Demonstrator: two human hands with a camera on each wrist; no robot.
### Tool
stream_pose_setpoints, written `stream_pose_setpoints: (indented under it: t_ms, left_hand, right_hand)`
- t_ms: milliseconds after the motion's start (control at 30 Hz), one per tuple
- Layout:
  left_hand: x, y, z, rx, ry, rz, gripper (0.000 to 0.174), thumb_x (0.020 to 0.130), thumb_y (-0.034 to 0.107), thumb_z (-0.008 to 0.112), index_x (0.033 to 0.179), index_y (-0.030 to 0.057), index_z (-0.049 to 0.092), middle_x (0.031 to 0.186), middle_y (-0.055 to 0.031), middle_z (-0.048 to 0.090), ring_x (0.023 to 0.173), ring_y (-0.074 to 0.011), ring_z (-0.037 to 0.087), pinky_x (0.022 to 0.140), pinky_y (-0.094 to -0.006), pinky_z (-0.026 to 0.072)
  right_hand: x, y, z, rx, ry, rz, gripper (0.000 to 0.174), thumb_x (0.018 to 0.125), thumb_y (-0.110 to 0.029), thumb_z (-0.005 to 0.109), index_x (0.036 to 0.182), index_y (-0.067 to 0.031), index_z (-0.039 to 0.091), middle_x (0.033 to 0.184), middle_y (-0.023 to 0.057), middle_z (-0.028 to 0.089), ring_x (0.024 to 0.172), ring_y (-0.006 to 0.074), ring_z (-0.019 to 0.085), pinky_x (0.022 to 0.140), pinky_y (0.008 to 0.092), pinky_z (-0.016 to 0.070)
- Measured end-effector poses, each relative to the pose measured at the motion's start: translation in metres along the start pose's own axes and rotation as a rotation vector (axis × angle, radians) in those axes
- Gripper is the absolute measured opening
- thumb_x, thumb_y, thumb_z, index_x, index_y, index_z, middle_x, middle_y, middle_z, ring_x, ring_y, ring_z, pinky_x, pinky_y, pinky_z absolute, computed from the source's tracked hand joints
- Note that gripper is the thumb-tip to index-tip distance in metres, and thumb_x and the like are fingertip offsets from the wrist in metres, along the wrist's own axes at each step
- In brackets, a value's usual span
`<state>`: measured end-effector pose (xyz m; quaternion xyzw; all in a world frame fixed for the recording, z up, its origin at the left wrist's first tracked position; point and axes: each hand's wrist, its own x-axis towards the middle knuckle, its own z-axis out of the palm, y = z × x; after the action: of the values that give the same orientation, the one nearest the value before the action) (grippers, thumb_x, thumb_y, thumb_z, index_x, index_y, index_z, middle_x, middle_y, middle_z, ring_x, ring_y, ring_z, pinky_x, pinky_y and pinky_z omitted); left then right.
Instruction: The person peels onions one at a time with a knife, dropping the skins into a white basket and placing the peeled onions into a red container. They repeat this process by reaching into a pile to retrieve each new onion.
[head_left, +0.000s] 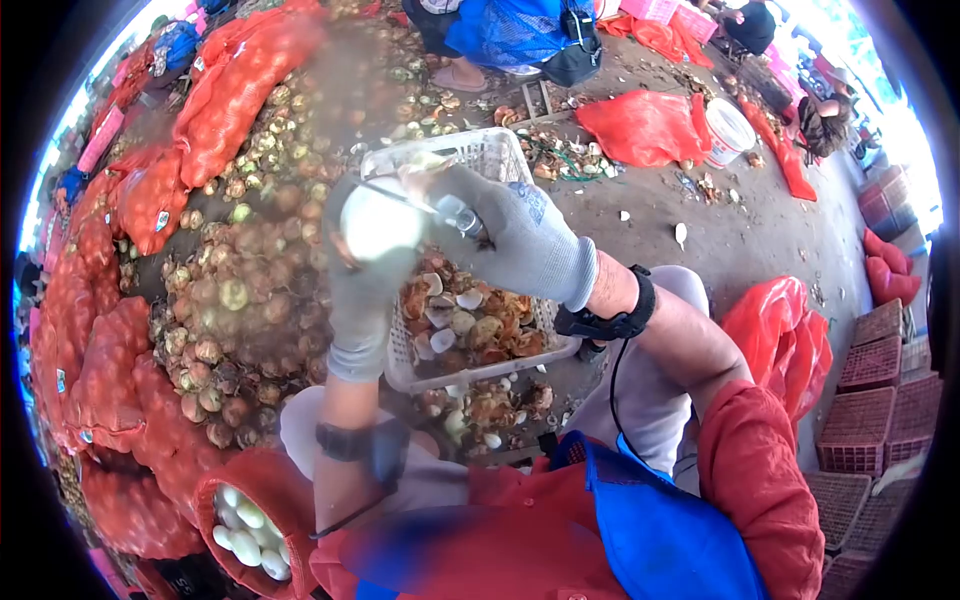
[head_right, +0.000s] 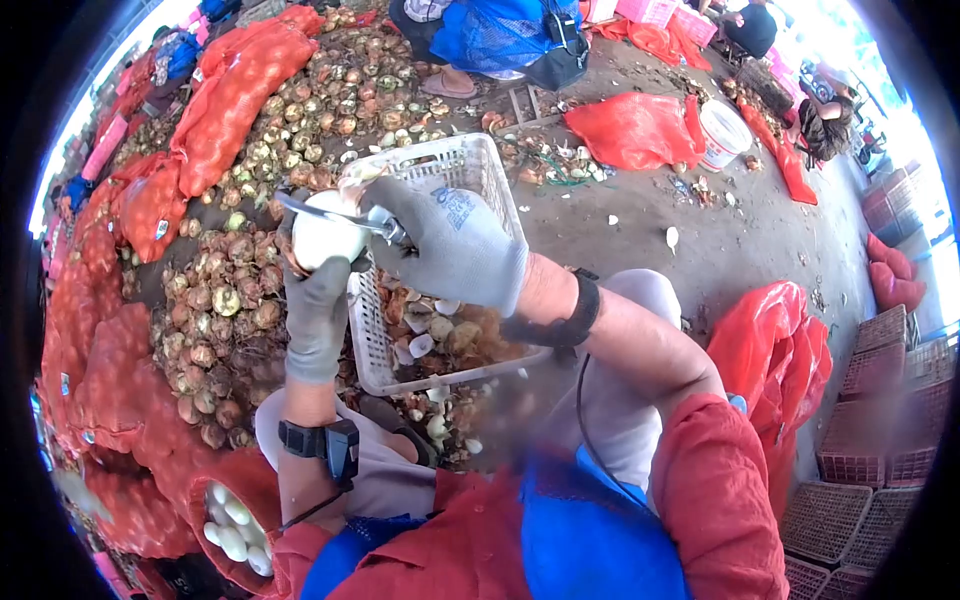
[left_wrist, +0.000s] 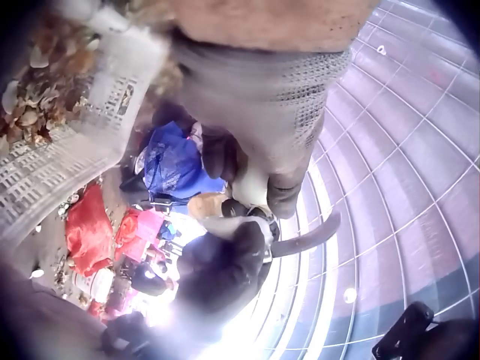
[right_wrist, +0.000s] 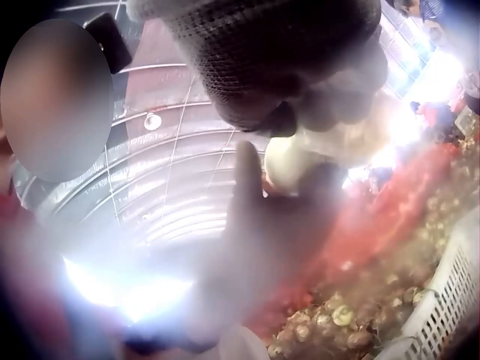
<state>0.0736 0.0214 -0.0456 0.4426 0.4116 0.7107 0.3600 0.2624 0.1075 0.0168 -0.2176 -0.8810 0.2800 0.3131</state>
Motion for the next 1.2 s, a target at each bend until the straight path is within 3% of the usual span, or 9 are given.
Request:
stream_pose_setpoints:
  t_ms: [200, 267, 367, 433, 700, 833, 1033, 1167, 1200]
  left_hand:
    - [-0.010, 0.001, -0.008, -0.405, 0.038, -0.239, 0.081, 0.087, 0.047, 0.077, 0.149, 0.0059, 0.046, 0.134, -0.0092, 0.063, 0.122, -0.0200, 0.061, 0.098, -0.0351, 0.0508]
    - [-0.006, 0.003, -0.007, -0.159, 0.025, -0.073, 0.063, 0.080, -0.003, 0.063, 0.142, -0.0022, 0.050, 0.126, -0.0156, 0.062, 0.111, -0.0219, 0.066, 0.087, -0.0336, 0.0592]
    - [-0.006, -0.004, -0.001, 0.024, 0.027, -0.007, 0.067, 0.076, 0.002, 0.069, 0.140, -0.0017, 0.051, 0.126, -0.0141, 0.063, 0.115, -0.0240, 0.064, 0.097, -0.0371, 0.0558]
    - [-0.003, -0.006, 0.000, 0.179, -0.043, 0.042, 0.070, 0.074, 0.008, 0.074, 0.139, -0.0019, 0.049, 0.125, -0.0136, 0.063, 0.115, -0.0249, 0.064, 0.097, -0.0361, 0.0551]
    - [-0.019, -0.014, 0.003, 0.209, -0.015, 0.089, 0.072, 0.078, 0.019, 0.082, 0.137, -0.0007, 0.045, 0.119, -0.0139, 0.062, 0.107, -0.0267, 0.065, 0.092, -0.0363, 0.0567]
    - [-0.015, -0.034, -0.026, 0.343, -0.129, 0.179, 0.080, 0.080, 0.049, 0.078, 0.135, 0.0000, 0.047, 0.123, -0.0144, 0.059, 0.112, -0.0261, 0.062, 0.094, -0.0396, 0.0536]
    - [-0.018, -0.023, -0.020, -0.092, -0.165, -0.140, 0.081, 0.100, 0.067, 0.048, 0.150, 0.0040, 0.043, 0.145, -0.0136, 0.052, 0.133, -0.0268, 0.051, 0.111, -0.0417, 0.0403]
    - [-0.012, -0.044, -0.026, -0.119, 0.043, -0.119, 0.076, 0.098, 0.055, 0.063, 0.151, 0.0053, 0.042, 0.145, -0.0146, 0.053, 0.134, -0.0273, 0.051, 0.111, -0.0421, 0.0414]
    - [-0.012, -0.028, -0.001, 0.246, 0.053, 0.146, 0.074, 0.097, 0.051, 0.066, 0.150, 0.0054, 0.044, 0.144, -0.0145, 0.054, 0.132, -0.0276, 0.053, 0.111, -0.0427, 0.0418]
  right_hand:
    - [0.010, 0.019, -0.020, 0.156, 0.007, 0.185, 0.052, 0.091, -0.019, 0.072, 0.137, -0.0028, 0.056, 0.110, 0.0086, 0.069, 0.085, 0.0081, 0.061, 0.073, 0.0298, 0.0525]
    - [0.009, 0.016, -0.022, -0.014, 0.152, 0.056, 0.062, 0.089, -0.023, 0.076, 0.143, -0.0024, 0.053, 0.115, 0.0115, 0.069, 0.084, 0.0084, 0.062, 0.074, 0.0291, 0.0534]
    - [0.001, 0.004, -0.009, 0.104, 0.008, -0.015, 0.074, 0.083, -0.021, 0.079, 0.148, -0.0042, 0.048, 0.125, 0.0137, 0.067, 0.082, 0.0151, 0.067, 0.071, 0.0319, 0.0558]
    - [-0.002, 0.001, -0.003, 0.178, -0.095, 0.056, 0.065, 0.080, -0.021, 0.077, 0.139, -0.0045, 0.055, 0.108, 0.0237, 0.071, 0.100, 0.0351, 0.072, 0.085, 0.0423, 0.0570]
    - [-0.014, 0.025, 0.010, 0.085, -0.086, -0.106, 0.056, 0.077, -0.017, 0.075, 0.130, -0.0092, 0.056, 0.089, 0.0143, 0.070, 0.076, 0.0340, 0.071, 0.068, 0.0418, 0.0573]
    - [-0.009, 0.018, 0.004, 0.056, -0.079, -0.020, 0.044, 0.083, -0.019, 0.072, 0.124, -0.0073, 0.061, 0.088, 0.0130, 0.070, 0.071, 0.0301, 0.071, 0.062, 0.0396, 0.0560]
    - [-0.009, 0.015, -0.012, 0.228, -0.032, 0.114, 0.033, 0.084, -0.023, 0.071, 0.106, 0.0014, 0.065, 0.086, 0.0221, 0.071, 0.084, 0.0375, 0.072, 0.074, 0.0467, 0.0548]
    - [-0.003, 0.024, 0.001, 0.100, 0.064, 0.196, 0.046, 0.090, -0.022, 0.068, 0.128, 0.0021, 0.059, 0.072, 0.0166, 0.070, 0.067, 0.0299, 0.071, 0.064, 0.0398, 0.0550]
    - [-0.002, 0.030, 0.004, 0.106, 0.064, 0.201, 0.046, 0.090, -0.022, 0.068, 0.128, 0.0021, 0.059, 0.072, 0.0166, 0.070, 0.067, 0.0299, 0.071, 0.064, 0.0398, 0.0550]
